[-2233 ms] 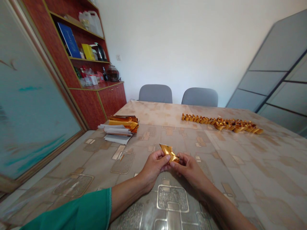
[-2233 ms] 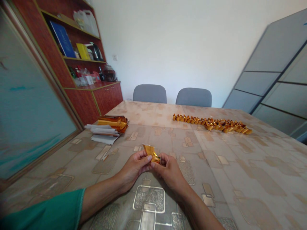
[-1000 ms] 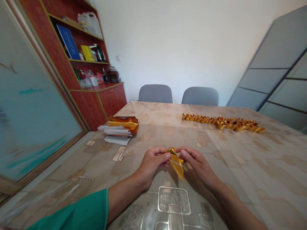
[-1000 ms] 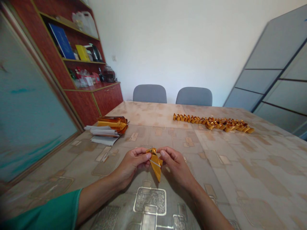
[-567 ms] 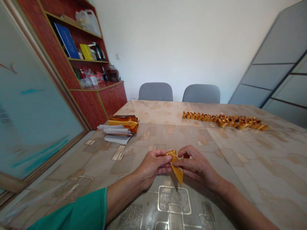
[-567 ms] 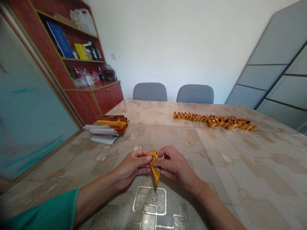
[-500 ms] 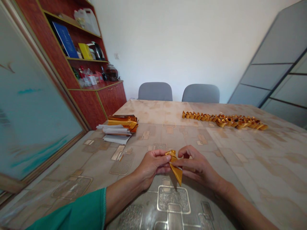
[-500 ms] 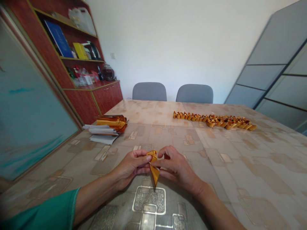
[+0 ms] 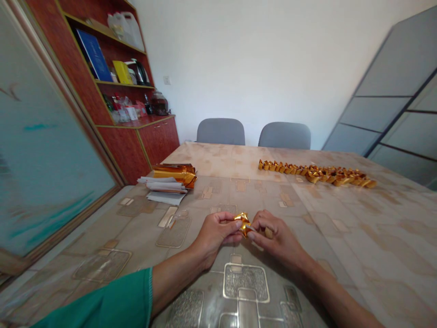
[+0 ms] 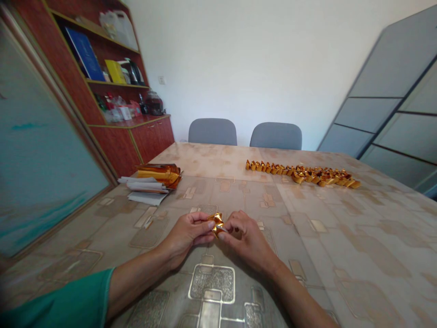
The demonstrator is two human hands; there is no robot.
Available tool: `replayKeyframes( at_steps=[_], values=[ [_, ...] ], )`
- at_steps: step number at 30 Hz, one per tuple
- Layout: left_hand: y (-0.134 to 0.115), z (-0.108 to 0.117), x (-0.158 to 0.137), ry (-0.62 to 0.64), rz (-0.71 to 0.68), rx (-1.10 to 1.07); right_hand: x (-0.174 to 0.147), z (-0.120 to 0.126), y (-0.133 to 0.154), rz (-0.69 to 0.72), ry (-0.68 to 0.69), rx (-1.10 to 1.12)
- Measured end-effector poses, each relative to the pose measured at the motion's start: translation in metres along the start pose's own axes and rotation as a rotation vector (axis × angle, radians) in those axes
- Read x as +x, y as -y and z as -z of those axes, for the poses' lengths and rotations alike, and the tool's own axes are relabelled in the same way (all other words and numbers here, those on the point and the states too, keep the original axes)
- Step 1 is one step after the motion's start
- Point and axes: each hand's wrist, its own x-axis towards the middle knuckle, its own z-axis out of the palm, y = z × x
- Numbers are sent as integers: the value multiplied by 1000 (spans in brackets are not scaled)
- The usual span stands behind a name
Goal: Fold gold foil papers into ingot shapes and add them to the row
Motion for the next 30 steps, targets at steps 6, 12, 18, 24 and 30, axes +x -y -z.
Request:
replayKeyframes(
  at_steps=[6,12,18,24,30],
  values=[
    [1,0,0,72,-34,66,2,-6,2,-225,-25,74],
    [6,-1,0,102,-44,76,0,-5,-2,-326,-38,144],
    [8,-3,-1,96,-43,102,0,-1,-7,-270,-35,22],
    [10,-3,-2,93,-55,126,0,2,-4,-212,15,-46],
    [12,-1,0,97,-62,162,1,0,6,-133,70,-193]
  ],
)
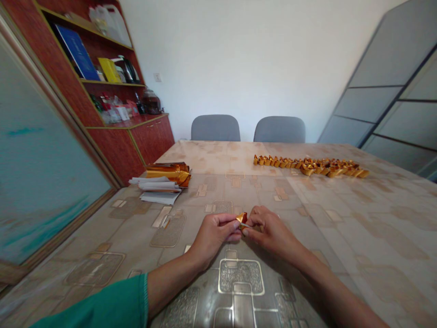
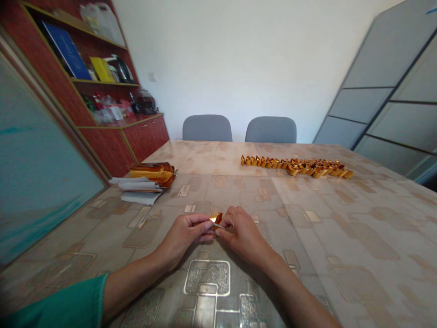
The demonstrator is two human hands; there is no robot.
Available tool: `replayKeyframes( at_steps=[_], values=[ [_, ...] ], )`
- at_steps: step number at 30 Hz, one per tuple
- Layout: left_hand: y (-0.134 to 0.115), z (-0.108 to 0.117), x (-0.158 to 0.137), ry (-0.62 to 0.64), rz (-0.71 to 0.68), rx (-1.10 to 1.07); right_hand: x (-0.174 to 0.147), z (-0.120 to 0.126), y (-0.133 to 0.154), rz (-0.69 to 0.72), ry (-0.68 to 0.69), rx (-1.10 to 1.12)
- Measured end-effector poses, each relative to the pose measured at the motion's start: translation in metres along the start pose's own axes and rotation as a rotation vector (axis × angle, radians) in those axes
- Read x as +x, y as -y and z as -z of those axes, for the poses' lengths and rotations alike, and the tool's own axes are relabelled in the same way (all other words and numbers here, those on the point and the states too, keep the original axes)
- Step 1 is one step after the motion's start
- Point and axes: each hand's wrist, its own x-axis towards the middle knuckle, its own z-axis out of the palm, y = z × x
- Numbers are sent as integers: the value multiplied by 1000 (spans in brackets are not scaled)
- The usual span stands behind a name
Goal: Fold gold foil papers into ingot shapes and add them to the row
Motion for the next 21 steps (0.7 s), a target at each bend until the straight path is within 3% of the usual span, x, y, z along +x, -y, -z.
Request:
replayKeyframes(
  at_steps=[9,16,21],
  values=[
    [-1,1,1,-12,55,-59,-2,-7,7,43,-56,-45],
    [-1,-1,1,-40,80,-161,-1,-9,-3,-135,-163,314],
    [1,-1,2,-21,73,-162,0,-10,-2,-175,-178,449]
  ],
)
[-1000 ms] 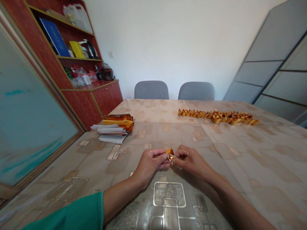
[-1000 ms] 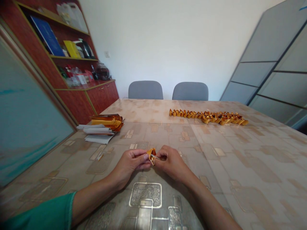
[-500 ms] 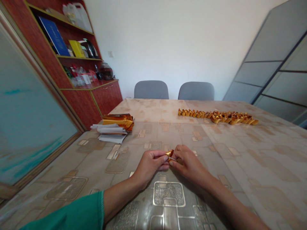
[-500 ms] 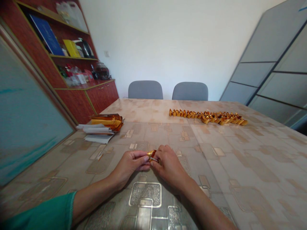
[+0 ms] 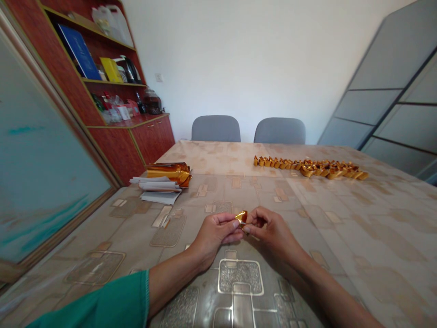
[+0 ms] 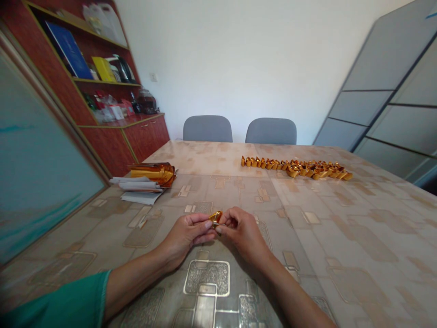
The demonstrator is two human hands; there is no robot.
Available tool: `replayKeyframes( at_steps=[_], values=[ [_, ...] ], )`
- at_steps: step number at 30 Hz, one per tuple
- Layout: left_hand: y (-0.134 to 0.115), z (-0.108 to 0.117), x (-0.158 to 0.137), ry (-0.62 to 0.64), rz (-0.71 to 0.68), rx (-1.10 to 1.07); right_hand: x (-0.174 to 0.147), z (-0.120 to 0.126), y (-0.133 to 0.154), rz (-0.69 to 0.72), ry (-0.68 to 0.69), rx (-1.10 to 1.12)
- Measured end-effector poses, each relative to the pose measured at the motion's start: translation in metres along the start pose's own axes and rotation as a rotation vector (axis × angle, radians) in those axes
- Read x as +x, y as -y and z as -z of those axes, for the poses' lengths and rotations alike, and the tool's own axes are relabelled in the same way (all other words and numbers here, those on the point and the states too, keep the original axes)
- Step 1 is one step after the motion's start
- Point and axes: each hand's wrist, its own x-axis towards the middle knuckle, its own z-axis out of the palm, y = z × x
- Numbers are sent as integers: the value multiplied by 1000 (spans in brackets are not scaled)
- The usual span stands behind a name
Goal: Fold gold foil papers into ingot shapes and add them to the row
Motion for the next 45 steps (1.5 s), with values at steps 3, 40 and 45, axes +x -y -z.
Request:
replayKeyframes(
  at_steps=[3,40,45],
  values=[
    [1,1,1,20,0,14,1,-2,2,-13,-14,81],
    [1,0,1,-37,36,-31,-8,-8,1,-81,-42,26],
    [-3,0,-1,-26,47,-22,-9,-10,7,-57,-47,-34]
  ],
)
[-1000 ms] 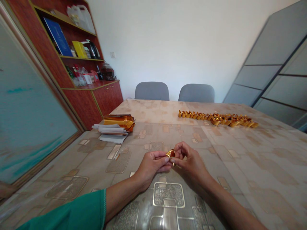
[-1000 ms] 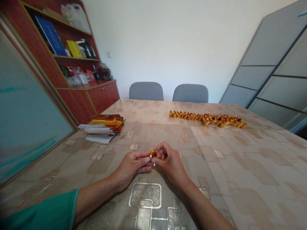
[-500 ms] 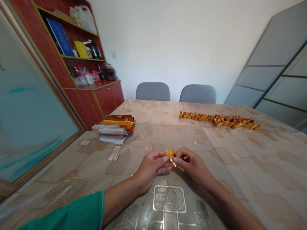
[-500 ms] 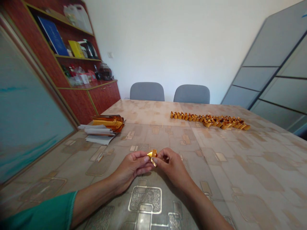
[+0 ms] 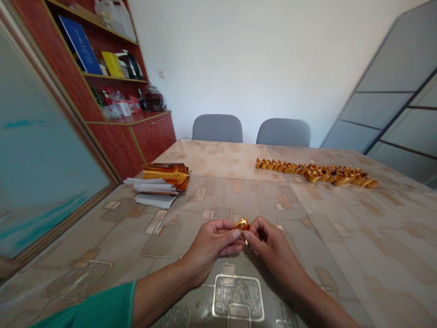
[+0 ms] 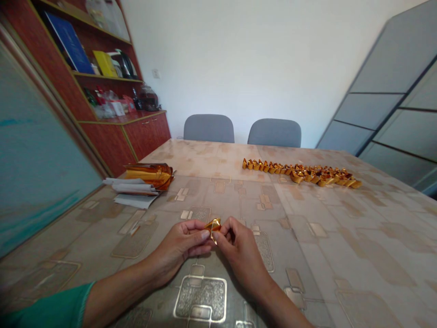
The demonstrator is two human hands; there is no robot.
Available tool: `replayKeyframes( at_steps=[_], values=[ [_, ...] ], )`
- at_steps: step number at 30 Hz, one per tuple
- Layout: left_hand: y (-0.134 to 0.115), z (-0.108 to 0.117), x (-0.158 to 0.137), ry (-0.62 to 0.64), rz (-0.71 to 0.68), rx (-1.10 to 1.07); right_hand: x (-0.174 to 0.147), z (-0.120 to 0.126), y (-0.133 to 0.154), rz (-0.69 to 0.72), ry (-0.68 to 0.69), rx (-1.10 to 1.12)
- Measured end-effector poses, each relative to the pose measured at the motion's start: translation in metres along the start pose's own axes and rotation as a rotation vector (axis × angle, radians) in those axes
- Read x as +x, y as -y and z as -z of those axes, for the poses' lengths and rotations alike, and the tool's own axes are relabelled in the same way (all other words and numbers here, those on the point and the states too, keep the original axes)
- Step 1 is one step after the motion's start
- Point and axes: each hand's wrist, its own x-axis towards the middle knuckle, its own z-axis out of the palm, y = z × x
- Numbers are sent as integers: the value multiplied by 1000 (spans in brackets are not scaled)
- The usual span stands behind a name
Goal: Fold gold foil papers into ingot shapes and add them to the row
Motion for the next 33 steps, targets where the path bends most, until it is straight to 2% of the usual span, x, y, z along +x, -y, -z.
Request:
replayKeyframes(
  at_steps=[8,14,17,20,24,29,33],
  values=[
    [5,0,2,4,4,39,-2,-4,1,4,-41,-106],
    [6,-1,1,-10,-5,8,-1,-3,2,15,-43,-98],
    [5,-2,0,-26,-5,8,-3,-1,-1,-1,7,-16],
    [3,-3,0,-47,-7,-9,-4,2,-8,-31,77,184],
    [3,-3,-1,-55,-15,-31,-3,5,-16,-92,83,390],
    [4,-3,-4,-31,-45,-26,-2,0,-12,-125,72,349],
    [5,-4,-6,-3,-58,-19,-3,-4,-7,-80,40,297]
  ],
)
